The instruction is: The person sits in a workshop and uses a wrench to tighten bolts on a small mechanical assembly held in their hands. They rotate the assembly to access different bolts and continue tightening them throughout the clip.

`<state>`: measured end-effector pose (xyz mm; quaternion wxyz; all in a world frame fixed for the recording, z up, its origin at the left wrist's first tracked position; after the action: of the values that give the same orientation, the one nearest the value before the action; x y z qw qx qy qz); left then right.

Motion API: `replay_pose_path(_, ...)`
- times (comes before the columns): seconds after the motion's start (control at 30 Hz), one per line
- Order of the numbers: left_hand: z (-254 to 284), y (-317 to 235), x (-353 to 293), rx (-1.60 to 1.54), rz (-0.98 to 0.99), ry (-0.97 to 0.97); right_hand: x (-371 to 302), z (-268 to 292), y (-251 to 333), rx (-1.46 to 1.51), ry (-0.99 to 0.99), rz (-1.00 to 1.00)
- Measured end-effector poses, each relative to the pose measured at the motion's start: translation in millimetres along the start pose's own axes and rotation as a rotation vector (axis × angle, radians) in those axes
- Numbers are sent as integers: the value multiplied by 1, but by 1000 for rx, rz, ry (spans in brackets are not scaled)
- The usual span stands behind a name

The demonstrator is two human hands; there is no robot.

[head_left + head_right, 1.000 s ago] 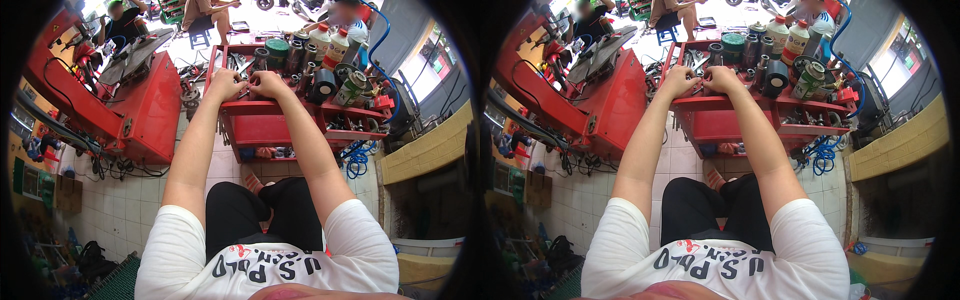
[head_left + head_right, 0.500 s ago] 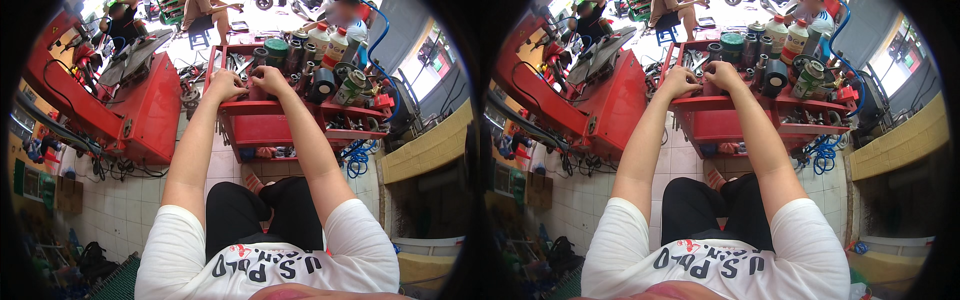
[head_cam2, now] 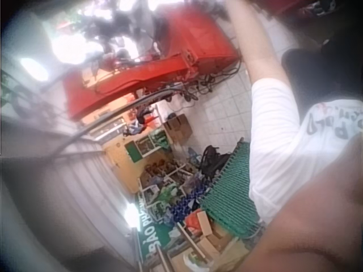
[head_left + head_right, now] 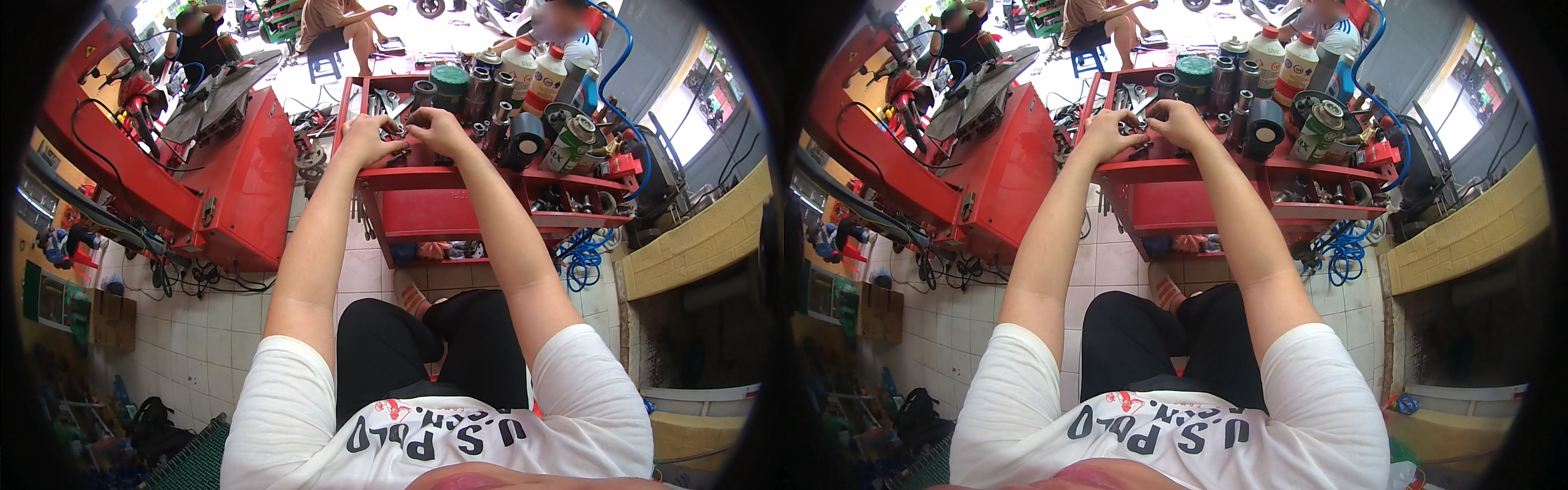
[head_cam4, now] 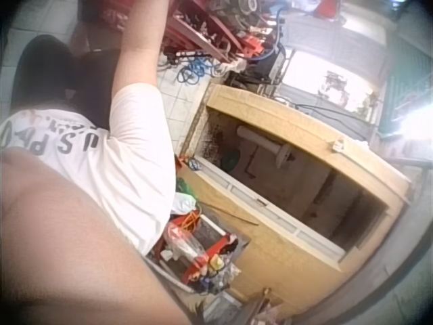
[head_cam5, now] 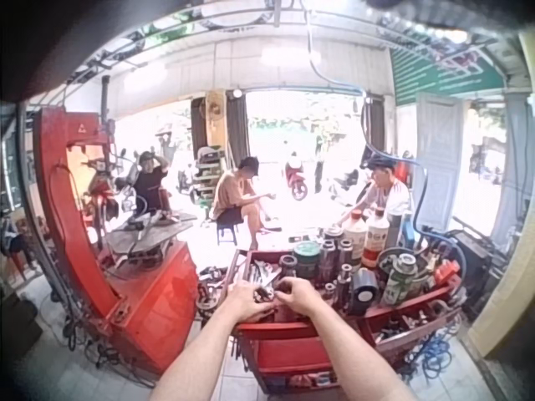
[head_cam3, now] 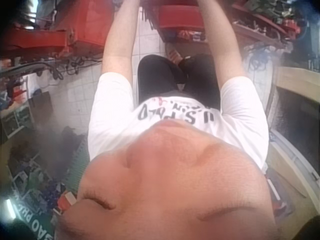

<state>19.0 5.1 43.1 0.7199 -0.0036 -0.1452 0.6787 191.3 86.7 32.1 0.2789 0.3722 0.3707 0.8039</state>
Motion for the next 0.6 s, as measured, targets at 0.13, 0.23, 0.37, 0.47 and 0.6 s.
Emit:
replay_pose_path(0.13,3,-3,-4,0,-16,-53,-2,0,0,47,26,-9)
replay_pose_path(0.23,3,-4,-2,-34,-32,-82,-1,-2,-3,134,46,2)
replay_pose_path(0.37,-3,5,7,-84,-30,-93,3,-4,-8,228,59,33)
replay_pose_path(0.47,0,-4,-2,-69,-95,-180,-1,-2,-2,195,49,23)
replay_pose_path(0.6,-5,7,7,-60,-102,-136,2,-3,-1,179,45,42)
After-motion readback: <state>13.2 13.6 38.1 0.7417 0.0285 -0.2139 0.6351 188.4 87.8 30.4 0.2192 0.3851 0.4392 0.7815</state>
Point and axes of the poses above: each hand's wrist, its own x-axis towards the middle knuckle, its own z-axis out of the back of the hand, y = z × x, the point moved 5 cm from there along x, towards the middle knuckle, and after that the axes turned 10 degrees about x, right-handed, at the moved point
